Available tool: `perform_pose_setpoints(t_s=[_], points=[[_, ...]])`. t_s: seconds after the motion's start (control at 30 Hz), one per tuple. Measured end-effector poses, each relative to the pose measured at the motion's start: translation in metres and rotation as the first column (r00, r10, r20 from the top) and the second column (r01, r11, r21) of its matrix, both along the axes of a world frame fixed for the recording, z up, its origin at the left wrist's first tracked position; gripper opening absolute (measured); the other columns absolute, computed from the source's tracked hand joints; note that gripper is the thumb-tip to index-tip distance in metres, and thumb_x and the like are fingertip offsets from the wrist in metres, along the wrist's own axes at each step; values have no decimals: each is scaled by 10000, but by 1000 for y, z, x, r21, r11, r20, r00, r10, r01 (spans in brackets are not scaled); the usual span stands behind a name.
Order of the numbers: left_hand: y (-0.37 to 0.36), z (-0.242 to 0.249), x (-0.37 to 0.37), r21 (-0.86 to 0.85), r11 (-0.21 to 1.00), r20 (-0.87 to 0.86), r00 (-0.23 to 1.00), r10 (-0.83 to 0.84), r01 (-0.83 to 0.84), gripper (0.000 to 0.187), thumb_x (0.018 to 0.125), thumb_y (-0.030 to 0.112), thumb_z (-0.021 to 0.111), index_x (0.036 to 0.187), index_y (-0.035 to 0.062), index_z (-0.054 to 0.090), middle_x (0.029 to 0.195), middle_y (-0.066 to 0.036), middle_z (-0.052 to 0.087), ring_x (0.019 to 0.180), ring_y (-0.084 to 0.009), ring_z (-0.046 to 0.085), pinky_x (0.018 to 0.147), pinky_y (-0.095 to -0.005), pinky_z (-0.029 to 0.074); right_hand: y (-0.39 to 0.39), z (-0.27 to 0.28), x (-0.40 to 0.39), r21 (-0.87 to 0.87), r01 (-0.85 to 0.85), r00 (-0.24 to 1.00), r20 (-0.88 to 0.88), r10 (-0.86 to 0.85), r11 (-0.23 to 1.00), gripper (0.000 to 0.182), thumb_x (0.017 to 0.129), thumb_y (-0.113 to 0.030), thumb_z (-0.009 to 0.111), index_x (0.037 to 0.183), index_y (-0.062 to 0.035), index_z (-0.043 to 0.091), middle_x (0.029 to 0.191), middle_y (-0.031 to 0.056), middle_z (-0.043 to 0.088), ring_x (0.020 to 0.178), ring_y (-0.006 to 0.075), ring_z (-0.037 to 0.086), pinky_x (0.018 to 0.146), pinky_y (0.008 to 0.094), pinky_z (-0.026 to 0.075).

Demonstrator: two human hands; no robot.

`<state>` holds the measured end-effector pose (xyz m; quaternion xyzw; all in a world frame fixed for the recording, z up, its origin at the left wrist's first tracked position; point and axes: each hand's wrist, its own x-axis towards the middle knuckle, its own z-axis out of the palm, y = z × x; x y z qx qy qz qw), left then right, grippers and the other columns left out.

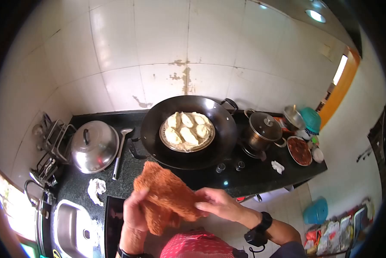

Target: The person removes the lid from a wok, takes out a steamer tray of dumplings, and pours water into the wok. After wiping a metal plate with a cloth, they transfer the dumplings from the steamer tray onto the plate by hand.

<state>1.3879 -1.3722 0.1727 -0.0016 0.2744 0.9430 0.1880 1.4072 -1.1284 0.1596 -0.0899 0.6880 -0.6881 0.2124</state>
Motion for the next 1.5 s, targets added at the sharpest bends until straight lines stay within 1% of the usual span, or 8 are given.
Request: perform_pose_setpoints(t_s=[0.2,0.3,0.43,0.6,0.7,0.87,1.13,1.5], points=[[-3,38,-40,-415,855,-25,943,332,-312,375,906,200,606,1204,-12,528,1158,-139,615,1061,-271,608,951,-425,482,87,7,2,48,47,994,94,-51,998,239,927,-140,602,1102,23,608,947,119,677,725,100,611,655,246,519],[-18,16,-73,-275,923,61,953,297,-270,350,890,156,613,1194,-2,537,1128,-132,618,1052,-261,609,942,-429,488,119,7,2,29,128,987,90,-130,991,210,922,-125,599,1062,29,625,929,121,675,717,109,615,649,250,521],[14,35,-91,-457,809,-57,920,389,-370,332,856,25,615,1168,63,508,1056,-123,612,1079,-263,589,918,-433,504,145,-4,-1,-17,278,956,98,-275,961,181,912,-96,589,1019,43,632,906,128,672,697,127,612,642,262,525],[10,-20,-154,-626,745,168,893,418,-231,336,773,-126,609,1005,90,499,818,-47,571,567,-137,564,482,-214,482,162,-13,-3,-63,369,926,107,-361,927,159,911,-79,573,1000,39,632,881,133,670,676,133,607,633,270,523],[25,-27,-172,-710,681,92,935,342,-179,295,794,-106,577,1067,1,541,974,-124,634,840,-237,667,748,-338,583,168,-9,-8,-51,438,897,87,-433,897,153,908,-80,578,989,38,631,867,132,670,667,134,606,627,267,521],[42,-27,-199,-734,652,127,904,408,-191,381,734,-146,576,1005,112,503,774,-40,542,506,-125,507,425,-236,436,171,-1,-23,0,489,872,38,-489,872,149,903,-80,583,975,42,631,854,130,671,655,135,601,611,269,513],[75,-68,-209,-870,493,239,888,392,16,370,763,-126,508,1079,64,472,922,-109,536,718,-210,591,519,-313,512,171,-21,-38,8,451,888,95,-449,893,184,922,-109,597,1022,43,627,898,124,678,689,117,611,645,251,518],[110,-95,-221,-873,457,376,831,410,170,270,777,-135,559,977,46,540,874,-109,601,665,-239,605,538,-353,512,170,-21,-49,17,487,870,79,-487,873,164,900,-84,597,994,45,632,879,138,678,674,135,614,647,267,518]])
